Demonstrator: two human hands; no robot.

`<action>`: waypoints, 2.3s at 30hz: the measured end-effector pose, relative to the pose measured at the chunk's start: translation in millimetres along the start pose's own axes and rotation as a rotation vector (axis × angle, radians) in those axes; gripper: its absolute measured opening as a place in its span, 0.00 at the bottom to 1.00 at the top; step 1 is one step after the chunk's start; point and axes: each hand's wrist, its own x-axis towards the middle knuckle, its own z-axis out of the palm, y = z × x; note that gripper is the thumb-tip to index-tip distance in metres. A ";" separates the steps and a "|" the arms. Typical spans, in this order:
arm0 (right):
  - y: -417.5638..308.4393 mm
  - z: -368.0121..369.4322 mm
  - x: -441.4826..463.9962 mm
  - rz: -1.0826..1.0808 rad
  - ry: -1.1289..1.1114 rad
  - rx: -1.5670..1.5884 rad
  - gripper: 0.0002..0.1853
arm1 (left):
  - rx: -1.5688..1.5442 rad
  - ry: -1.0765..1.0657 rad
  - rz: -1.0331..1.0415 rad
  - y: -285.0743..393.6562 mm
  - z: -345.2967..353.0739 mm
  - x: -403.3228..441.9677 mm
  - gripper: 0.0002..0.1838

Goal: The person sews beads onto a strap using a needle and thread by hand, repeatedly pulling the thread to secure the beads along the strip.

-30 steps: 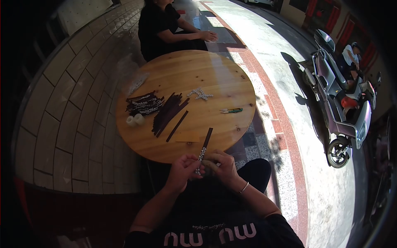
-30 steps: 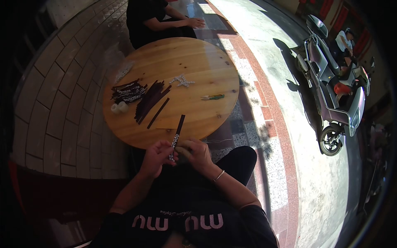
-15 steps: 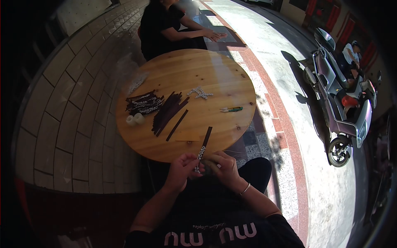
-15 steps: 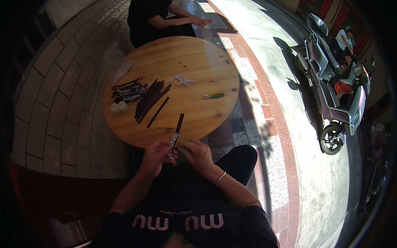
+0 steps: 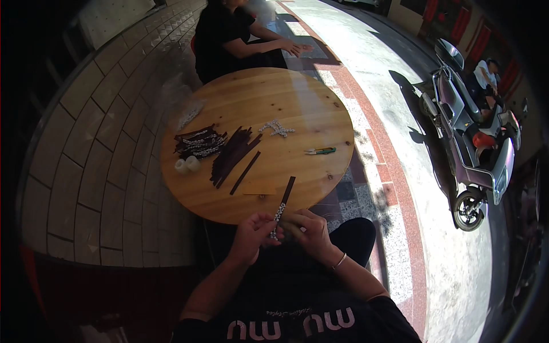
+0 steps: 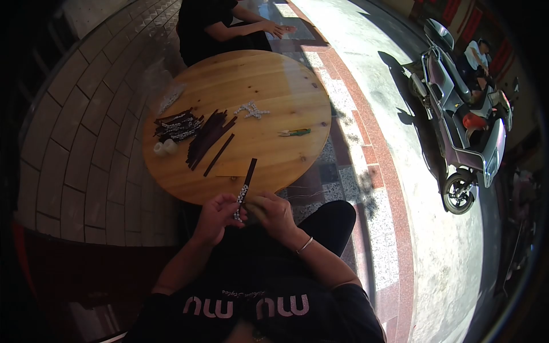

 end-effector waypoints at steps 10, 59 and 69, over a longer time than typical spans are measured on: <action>-0.9 -1.3 0.8 -0.002 -0.020 0.009 0.08 | 0.007 -0.011 -0.022 0.7 -0.4 -0.7 0.08; -82.4 -75.7 -14.5 0.118 0.109 0.433 0.04 | 0.367 0.214 0.290 -1.6 -13.0 5.9 0.06; -103.5 -195.9 -16.5 -0.555 0.534 0.940 0.10 | 0.230 0.184 0.234 -2.0 -18.1 8.5 0.07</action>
